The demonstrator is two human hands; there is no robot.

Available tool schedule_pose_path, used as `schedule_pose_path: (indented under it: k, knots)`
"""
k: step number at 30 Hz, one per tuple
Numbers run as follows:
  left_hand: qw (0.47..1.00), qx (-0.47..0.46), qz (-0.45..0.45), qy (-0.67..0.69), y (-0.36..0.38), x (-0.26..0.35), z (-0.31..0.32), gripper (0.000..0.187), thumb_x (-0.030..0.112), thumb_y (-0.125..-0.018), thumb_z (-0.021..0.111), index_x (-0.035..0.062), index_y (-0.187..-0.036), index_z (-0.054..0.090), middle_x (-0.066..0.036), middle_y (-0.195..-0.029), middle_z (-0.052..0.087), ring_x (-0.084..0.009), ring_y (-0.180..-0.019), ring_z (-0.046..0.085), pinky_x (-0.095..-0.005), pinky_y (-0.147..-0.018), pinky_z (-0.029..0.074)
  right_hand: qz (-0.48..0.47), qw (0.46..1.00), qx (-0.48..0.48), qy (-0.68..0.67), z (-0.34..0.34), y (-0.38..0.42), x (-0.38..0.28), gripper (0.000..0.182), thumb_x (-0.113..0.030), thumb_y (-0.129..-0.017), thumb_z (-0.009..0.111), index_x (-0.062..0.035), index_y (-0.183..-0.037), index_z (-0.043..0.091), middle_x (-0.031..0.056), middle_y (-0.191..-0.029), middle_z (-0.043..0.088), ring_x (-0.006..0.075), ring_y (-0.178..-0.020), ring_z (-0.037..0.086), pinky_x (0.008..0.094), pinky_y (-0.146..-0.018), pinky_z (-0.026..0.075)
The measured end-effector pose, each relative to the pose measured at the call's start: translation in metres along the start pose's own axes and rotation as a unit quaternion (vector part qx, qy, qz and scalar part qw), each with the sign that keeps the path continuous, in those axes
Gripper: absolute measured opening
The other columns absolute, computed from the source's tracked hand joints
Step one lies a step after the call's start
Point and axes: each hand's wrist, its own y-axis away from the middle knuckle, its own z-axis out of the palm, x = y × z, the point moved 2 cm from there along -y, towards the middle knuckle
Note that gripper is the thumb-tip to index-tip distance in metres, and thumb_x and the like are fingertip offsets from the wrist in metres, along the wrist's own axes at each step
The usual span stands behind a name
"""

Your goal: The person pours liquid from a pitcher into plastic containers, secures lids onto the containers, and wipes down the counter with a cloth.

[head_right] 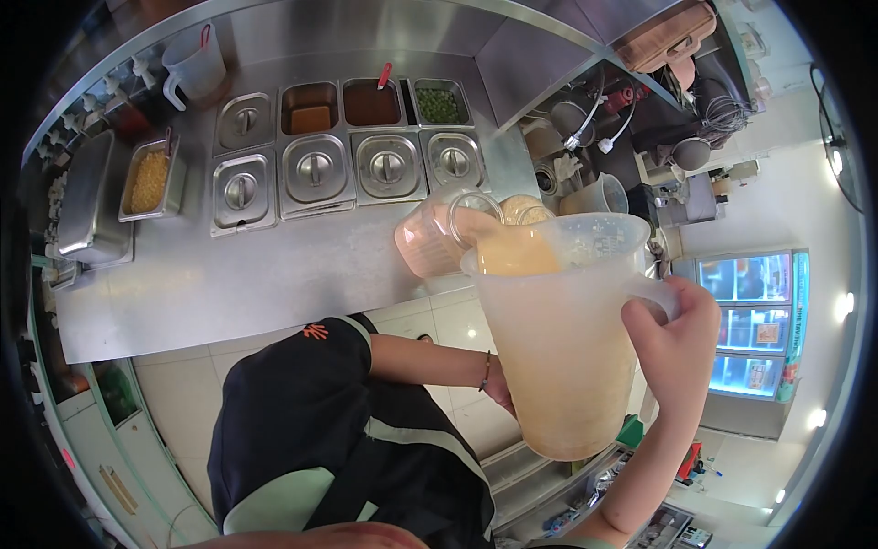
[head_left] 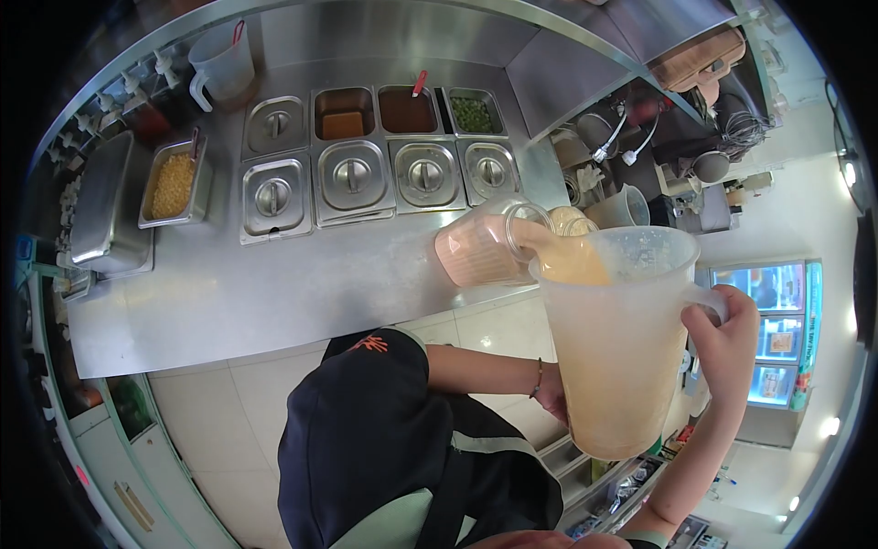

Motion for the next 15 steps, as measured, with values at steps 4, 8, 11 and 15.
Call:
schedule_pose_path:
  k: [4, 8, 11, 15]
  knots:
    - [1.0, 0.002, 0.014, 0.019, -0.002, 0.001, 0.003, 0.048, 0.05, -0.089, 0.045, 0.0142, -0.12, 0.052, -0.001, -0.112, 0.059, -0.0172, -0.095, 0.059, -0.0359, -0.075, 0.051, 0.024, 0.999, -0.044, 0.007, -0.001, -0.004, -0.006, 0.045, -0.019, -0.059, 0.065, 0.0128, -0.09, 0.057, 0.0141, -0.075, 0.059, 0.0187, -0.069, 0.056, 0.0297, -0.064, 0.046]
    - [0.998, 0.025, 0.019, 0.056, -0.003, 0.002, 0.007, 0.046, 0.049, -0.089, 0.044, 0.0127, -0.117, 0.054, -0.003, -0.11, 0.061, -0.0192, -0.093, 0.061, -0.0367, -0.071, 0.053, 0.0, 1.0, -0.012, -0.001, 0.001, -0.004, -0.002, 0.045, -0.018, -0.059, 0.064, 0.0128, -0.091, 0.056, 0.0136, -0.074, 0.059, 0.018, -0.068, 0.056, 0.0297, -0.065, 0.047]
    - [0.998, 0.02, 0.029, 0.047, -0.004, 0.002, 0.006, 0.049, 0.05, -0.089, 0.044, 0.0127, -0.118, 0.053, -0.003, -0.111, 0.061, -0.0191, -0.096, 0.061, -0.0383, -0.073, 0.053, 0.003, 1.0, -0.014, -0.016, 0.001, -0.002, -0.007, 0.045, -0.017, -0.06, 0.064, 0.0129, -0.092, 0.056, 0.0148, -0.078, 0.059, 0.0184, -0.071, 0.057, 0.0298, -0.066, 0.047]
    - [0.999, 0.014, 0.036, 0.039, 0.001, 0.01, 0.017, 0.05, 0.051, -0.089, 0.045, 0.0129, -0.12, 0.052, -0.002, -0.112, 0.06, -0.0184, -0.098, 0.061, -0.0381, -0.075, 0.053, -0.017, 1.0, 0.009, -0.002, 0.0, -0.001, -0.01, 0.045, -0.017, -0.06, 0.064, 0.0129, -0.093, 0.057, 0.0163, -0.082, 0.06, 0.0192, -0.074, 0.057, 0.0297, -0.067, 0.047]
